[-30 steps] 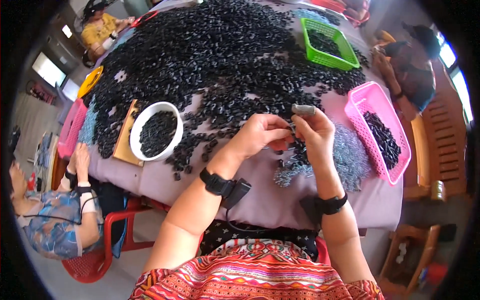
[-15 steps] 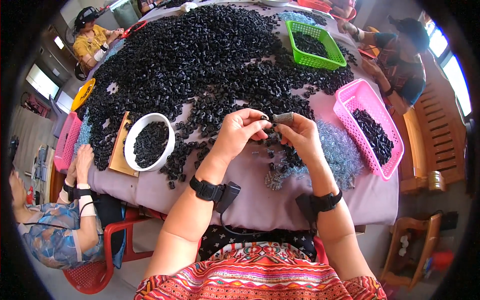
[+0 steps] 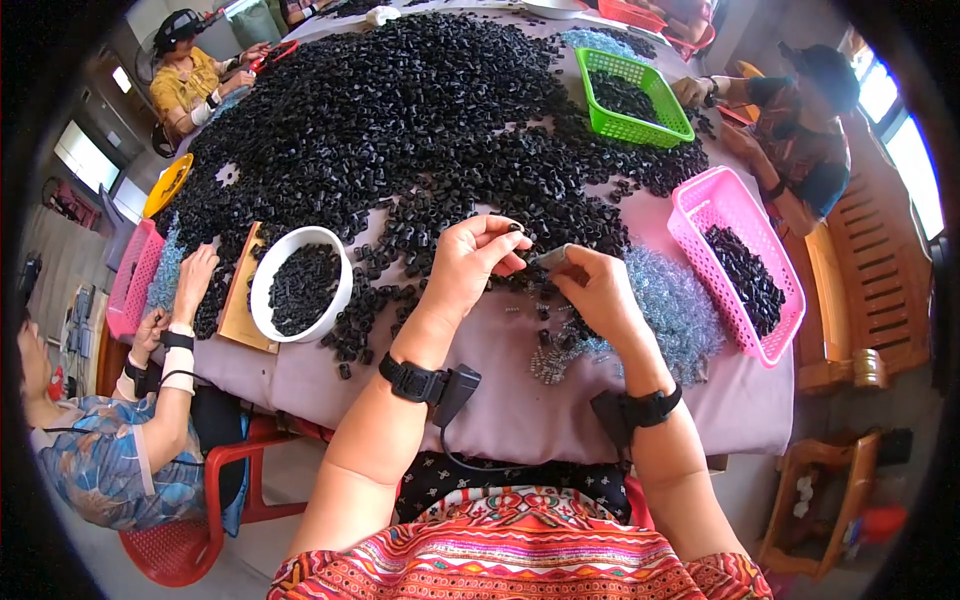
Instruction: Sorting and inspecting small black shoe manufacturing components at a shared table.
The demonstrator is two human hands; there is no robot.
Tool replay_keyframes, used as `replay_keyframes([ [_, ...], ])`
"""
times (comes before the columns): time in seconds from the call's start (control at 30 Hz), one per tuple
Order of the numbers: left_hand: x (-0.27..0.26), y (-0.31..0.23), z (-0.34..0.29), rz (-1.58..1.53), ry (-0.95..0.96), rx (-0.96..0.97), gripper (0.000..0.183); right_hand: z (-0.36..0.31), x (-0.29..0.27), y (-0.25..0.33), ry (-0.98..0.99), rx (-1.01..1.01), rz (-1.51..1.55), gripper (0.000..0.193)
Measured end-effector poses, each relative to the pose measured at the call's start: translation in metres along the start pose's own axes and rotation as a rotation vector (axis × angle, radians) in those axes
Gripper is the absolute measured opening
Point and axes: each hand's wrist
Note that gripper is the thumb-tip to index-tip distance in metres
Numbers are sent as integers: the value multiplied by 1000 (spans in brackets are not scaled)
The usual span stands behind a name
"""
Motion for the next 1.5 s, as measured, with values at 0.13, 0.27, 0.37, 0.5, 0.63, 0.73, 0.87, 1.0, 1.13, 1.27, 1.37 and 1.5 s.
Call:
replay_keyframes([
  [0.13,-1,2,0,-21,-14,-6,16,0,1,2,126,-17,-218,10],
  [0.27,-1,4,2,-33,-10,-1,16,-4,2,3,134,-193,-339,16],
  [0.37,-1,3,2,-15,-29,-7,16,-2,7,-2,123,-271,-400,20],
  [0.5,-6,6,2,1,-35,3,16,1,12,-11,52,-299,-407,22],
  [0.63,-1,7,2,17,-19,-46,16,6,6,-14,-60,-109,38,24],
  [0.73,8,4,-5,124,197,-187,18,8,2,-13,0,164,561,15],
  [0.87,20,11,-11,31,310,-244,17,4,8,-5,-10,89,554,16],
  [1.0,18,6,-9,-89,232,-225,17,2,8,-3,-28,117,609,16],
  [1.13,18,2,-10,-102,199,-236,15,3,10,-5,8,129,603,15],
  [1.27,18,5,-11,3,230,-195,15,2,13,-8,-9,102,559,8],
  [1.37,19,9,-10,105,235,-175,16,3,11,-10,-43,19,454,5],
  [1.5,18,8,-9,111,274,-133,18,3,6,-6,-27,27,398,5],
])
Point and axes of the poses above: each hand's wrist, its own z-axis towards the middle knuckle, its own x-axis out of the palm, y = z × x, and after that the axes turned 7 degrees about x, right-handed
